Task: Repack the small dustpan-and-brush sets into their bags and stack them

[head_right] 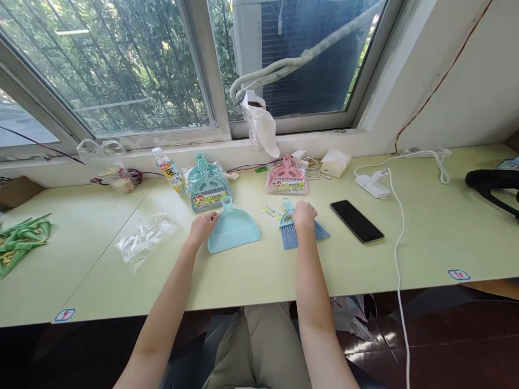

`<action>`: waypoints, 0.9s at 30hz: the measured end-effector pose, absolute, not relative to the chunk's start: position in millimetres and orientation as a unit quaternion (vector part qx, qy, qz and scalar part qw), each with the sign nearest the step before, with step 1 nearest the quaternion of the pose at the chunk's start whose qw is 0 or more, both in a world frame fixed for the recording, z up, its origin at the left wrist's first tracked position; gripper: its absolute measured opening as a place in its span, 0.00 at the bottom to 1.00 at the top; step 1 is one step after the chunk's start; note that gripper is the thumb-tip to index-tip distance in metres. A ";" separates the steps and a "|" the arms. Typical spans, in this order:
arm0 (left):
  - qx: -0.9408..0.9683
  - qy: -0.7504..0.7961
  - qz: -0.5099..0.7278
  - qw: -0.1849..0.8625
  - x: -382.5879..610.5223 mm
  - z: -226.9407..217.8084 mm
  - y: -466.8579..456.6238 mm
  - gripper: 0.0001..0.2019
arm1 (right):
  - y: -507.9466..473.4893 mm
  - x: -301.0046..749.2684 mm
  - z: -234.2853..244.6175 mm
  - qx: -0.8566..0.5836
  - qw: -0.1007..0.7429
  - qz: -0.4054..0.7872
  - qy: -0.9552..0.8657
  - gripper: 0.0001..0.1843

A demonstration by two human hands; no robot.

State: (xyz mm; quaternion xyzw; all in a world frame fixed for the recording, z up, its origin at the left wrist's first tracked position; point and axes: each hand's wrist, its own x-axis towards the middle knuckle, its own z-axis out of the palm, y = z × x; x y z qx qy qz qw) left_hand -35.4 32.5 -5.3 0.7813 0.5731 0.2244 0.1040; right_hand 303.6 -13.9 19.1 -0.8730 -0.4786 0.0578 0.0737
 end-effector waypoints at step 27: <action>0.627 0.701 0.337 0.050 -58.2 16.5 37.2 0.17 | -24.7 326.9 23.6 -0.911 0.280 -0.031 -0.300 0.18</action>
